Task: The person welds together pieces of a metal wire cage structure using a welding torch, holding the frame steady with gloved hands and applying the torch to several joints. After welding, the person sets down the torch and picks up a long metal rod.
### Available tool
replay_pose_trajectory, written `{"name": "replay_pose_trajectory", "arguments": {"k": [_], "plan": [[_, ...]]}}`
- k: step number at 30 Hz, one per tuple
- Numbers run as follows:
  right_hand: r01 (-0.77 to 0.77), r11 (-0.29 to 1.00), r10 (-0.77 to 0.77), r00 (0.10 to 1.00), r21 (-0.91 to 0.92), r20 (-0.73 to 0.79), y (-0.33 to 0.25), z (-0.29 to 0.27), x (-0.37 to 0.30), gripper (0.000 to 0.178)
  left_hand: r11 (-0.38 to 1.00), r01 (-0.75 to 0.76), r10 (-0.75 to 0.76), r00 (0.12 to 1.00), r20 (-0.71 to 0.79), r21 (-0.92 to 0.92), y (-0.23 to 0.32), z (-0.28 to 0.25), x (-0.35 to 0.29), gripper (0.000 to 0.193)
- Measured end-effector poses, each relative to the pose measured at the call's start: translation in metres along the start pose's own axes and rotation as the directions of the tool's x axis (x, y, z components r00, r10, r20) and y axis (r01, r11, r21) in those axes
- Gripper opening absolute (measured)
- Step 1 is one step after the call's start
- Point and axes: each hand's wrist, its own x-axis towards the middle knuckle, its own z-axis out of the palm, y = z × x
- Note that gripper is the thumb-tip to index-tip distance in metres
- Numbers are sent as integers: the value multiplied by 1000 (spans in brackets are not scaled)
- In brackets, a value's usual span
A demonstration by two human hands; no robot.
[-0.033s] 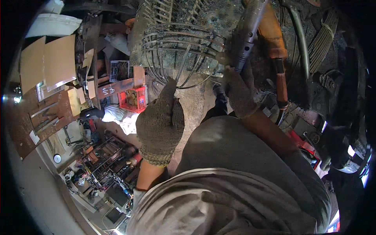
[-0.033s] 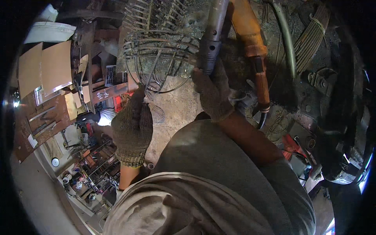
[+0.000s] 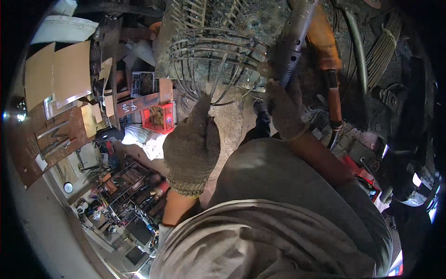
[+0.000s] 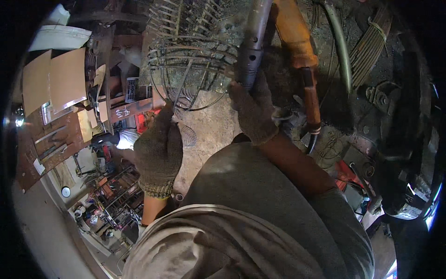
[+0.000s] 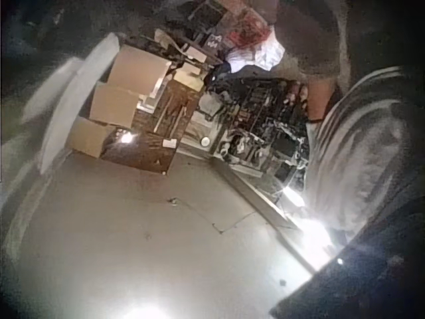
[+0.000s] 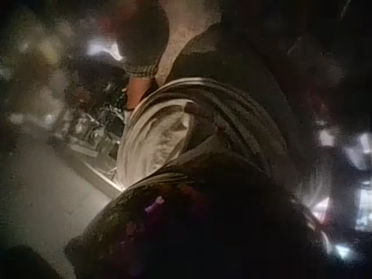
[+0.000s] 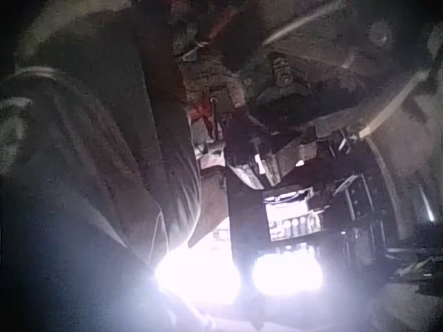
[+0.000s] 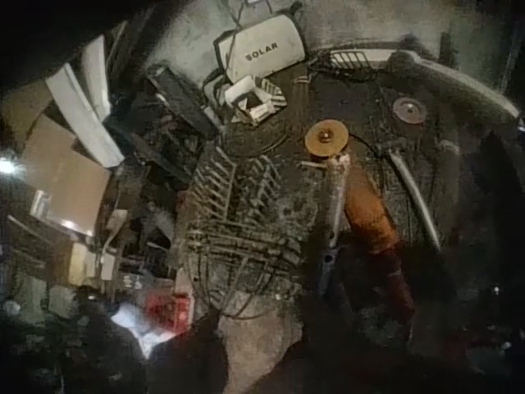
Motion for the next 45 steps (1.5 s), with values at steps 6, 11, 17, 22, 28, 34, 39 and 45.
{"name": "replay_pose_trajectory", "arguments": {"k": [6,11,17,22,28,34,39,45], "plan": [[79,993,-77,997,-84,28,-10,5,-4,43,999,25,-25,1000,0,36,-2,7,-3,41],[26,999,-26,1000,-33,8,-7,-1,-8,44,999,47,-47,999,-1,10,3,6,-2,40],[-9,989,17,999,-145,50,-1,-10,-2,46,996,64,-63,998,19,-60,5,6,0,38],[-14,1000,14,1000,9,-4,-5,0,-2,44,984,88,-84,996,31,-158,2,10,-1,39],[8,998,-7,1000,-56,12,-5,0,1,43,976,96,-88,995,50,-195,3,7,-1,40],[4,1000,-5,1000,9,26,-4,-3,4,40,963,131,-112,989,92,-237,1,11,3,39],[-5,998,5,1000,-58,-6,-7,3,1,42,982,58,-55,998,19,-182,0,12,-4,38],[-34,999,35,999,35,-31,1,-2,0,45,977,113,-105,993,53,-179,3,12,-2,38]]}}
